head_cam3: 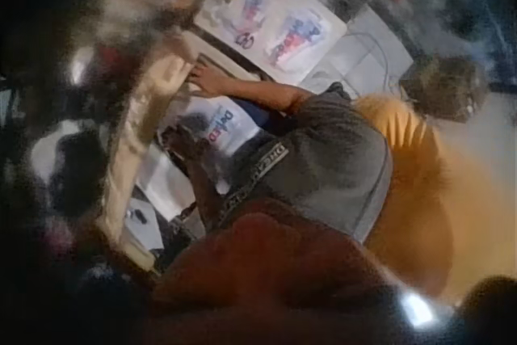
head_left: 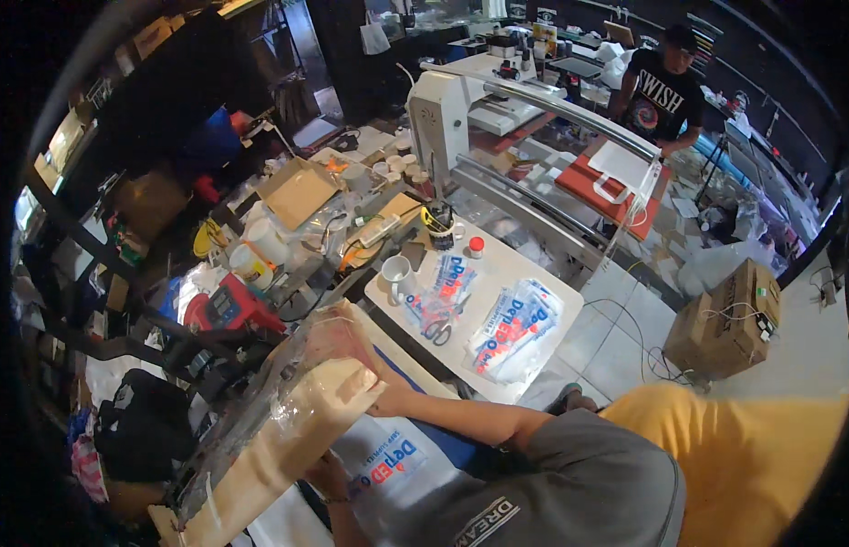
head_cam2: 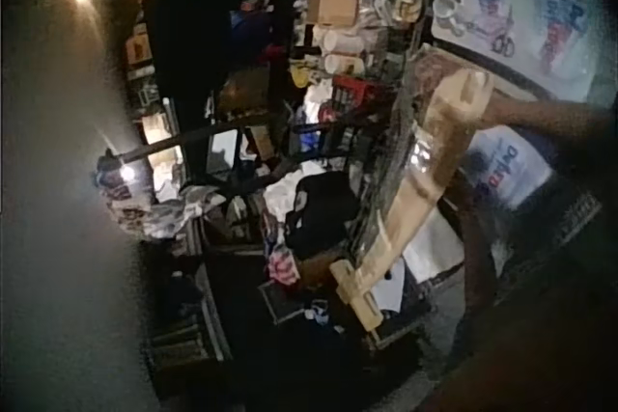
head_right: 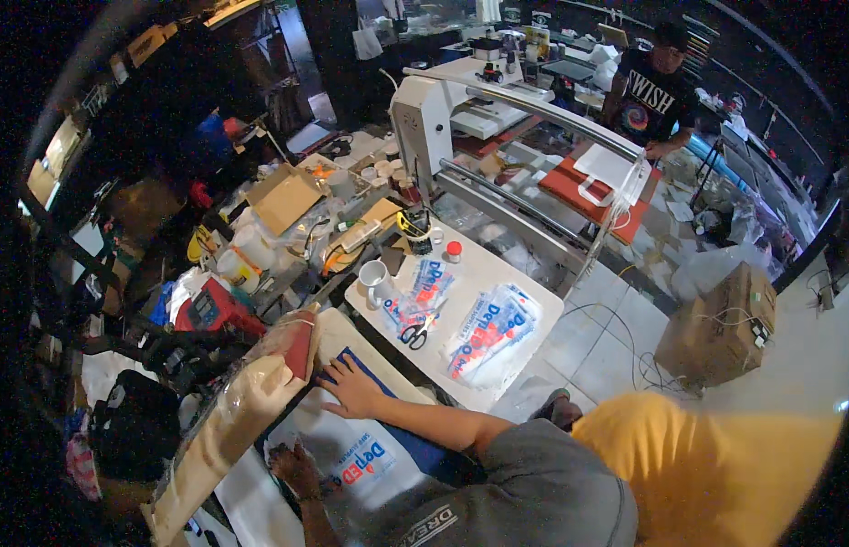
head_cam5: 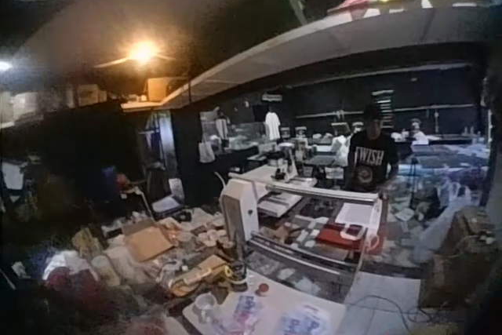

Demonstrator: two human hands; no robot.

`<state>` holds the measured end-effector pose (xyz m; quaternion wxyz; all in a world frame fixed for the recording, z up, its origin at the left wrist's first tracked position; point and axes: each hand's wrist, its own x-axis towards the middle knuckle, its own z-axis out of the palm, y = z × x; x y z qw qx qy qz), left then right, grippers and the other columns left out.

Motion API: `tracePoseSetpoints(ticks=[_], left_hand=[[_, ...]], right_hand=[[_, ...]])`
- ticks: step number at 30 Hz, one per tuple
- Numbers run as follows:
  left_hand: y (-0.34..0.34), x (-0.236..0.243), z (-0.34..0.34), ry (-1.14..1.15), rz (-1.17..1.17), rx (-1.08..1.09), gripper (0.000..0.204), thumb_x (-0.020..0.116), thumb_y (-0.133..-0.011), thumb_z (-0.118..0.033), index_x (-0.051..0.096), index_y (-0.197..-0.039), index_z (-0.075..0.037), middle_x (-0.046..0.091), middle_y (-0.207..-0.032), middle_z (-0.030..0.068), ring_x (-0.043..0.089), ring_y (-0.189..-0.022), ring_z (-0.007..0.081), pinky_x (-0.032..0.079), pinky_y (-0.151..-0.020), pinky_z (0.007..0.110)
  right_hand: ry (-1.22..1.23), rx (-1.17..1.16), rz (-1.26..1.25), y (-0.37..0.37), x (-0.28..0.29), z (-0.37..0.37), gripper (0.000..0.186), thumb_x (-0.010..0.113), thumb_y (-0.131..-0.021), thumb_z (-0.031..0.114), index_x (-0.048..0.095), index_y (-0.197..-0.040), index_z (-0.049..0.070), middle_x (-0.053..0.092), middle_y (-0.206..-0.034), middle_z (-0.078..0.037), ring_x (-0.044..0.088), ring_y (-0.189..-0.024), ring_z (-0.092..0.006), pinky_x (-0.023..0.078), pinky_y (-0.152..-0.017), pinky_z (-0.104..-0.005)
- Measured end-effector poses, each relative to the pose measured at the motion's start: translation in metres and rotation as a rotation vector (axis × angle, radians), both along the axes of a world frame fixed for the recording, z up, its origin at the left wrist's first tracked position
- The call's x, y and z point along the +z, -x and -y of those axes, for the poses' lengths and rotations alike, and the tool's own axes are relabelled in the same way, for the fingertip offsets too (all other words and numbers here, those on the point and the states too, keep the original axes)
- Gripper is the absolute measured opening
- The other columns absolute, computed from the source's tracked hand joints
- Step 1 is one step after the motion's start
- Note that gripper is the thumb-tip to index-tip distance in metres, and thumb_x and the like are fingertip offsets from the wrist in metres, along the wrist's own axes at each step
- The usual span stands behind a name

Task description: The person places transfer prints onto bags on a heat press, operates the machine to press them, wipes the transfers with a cloth, and stacks the printed bags.

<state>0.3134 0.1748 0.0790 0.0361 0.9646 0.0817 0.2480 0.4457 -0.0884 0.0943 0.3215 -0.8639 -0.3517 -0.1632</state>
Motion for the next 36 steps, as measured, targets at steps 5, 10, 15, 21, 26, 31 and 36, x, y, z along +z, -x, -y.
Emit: tracePoseSetpoints(ticks=[5,10,15,21,26,31,36], left_hand=[[0.009,-0.015,-0.016,-0.217,0.076,-0.120,0.039,0.055,-0.100,-0.030,0.066,-0.115,0.004,0.066,-0.116,0.0270,0.059,-0.112,0.0442,0.042,-0.096,0.059],[0.009,0.041,0.030,0.002,-0.073,-0.058,0.038,0.060,-0.093,-0.027,0.066,-0.117,0.003,0.066,-0.120,0.0253,0.057,-0.117,0.0447,0.042,-0.101,0.055],[0.009,0.050,0.037,0.130,0.017,-0.084,0.039,0.065,-0.090,-0.025,0.066,-0.118,0.003,0.066,-0.122,0.0255,0.057,-0.118,0.0455,0.043,-0.101,0.056],[0.012,0.058,0.037,0.225,-0.109,-0.081,0.040,0.068,-0.091,-0.024,0.066,-0.120,0.003,0.065,-0.124,0.0257,0.057,-0.118,0.0461,0.043,-0.102,0.057],[0.008,0.023,0.024,0.091,0.083,-0.203,0.040,0.072,-0.094,-0.027,0.065,-0.123,0.000,0.063,-0.125,0.0250,0.056,-0.118,0.0453,0.044,-0.102,0.057],[0.029,0.021,0.092,-0.071,-0.065,-0.281,0.017,0.070,-0.085,-0.017,0.071,-0.101,-0.013,0.067,-0.112,0.0107,0.059,-0.108,0.0341,0.043,-0.097,0.053],[0.073,0.071,0.152,0.143,-0.265,-0.376,0.030,0.068,-0.079,-0.012,0.076,-0.108,-0.009,0.064,-0.117,0.0108,0.058,-0.113,0.0322,0.044,-0.098,0.050]], right_hand=[[-0.168,-0.002,-0.027,0.002,0.012,-0.007,0.067,0.049,-0.100,0.059,0.059,-0.140,0.006,0.053,-0.146,-0.025,0.042,-0.142,-0.0444,0.022,-0.123,-0.0606],[-0.095,-0.078,-0.067,0.012,0.018,0.006,0.065,0.050,-0.101,0.057,0.060,-0.140,0.006,0.054,-0.145,-0.025,0.041,-0.143,-0.0437,0.022,-0.123,-0.0604],[0.008,-0.102,0.000,0.009,0.023,0.006,0.061,0.053,-0.099,0.054,0.061,-0.137,0.007,0.055,-0.144,-0.024,0.041,-0.142,-0.0425,0.023,-0.122,-0.0606],[-0.158,-0.053,-0.063,0.008,0.020,0.012,0.056,0.056,-0.097,0.051,0.064,-0.130,0.006,0.056,-0.141,-0.022,0.043,-0.140,-0.0418,0.024,-0.121,-0.0619],[-0.085,-0.071,-0.036,0.003,-0.001,0.004,0.058,0.059,-0.095,0.050,0.062,-0.134,0.007,0.050,-0.148,-0.023,0.039,-0.144,-0.0421,0.021,-0.122,-0.0641],[0.040,-0.036,-0.019,-0.003,0.005,0.008,0.061,0.058,-0.097,0.050,0.059,-0.141,0.007,0.047,-0.151,-0.023,0.036,-0.147,-0.0427,0.017,-0.124,-0.0628],[0.083,0.008,-0.094,0.008,0.032,0.008,0.057,0.058,-0.098,0.047,0.062,-0.138,0.007,0.053,-0.144,-0.022,0.041,-0.142,-0.0404,0.020,-0.123,-0.0582]])
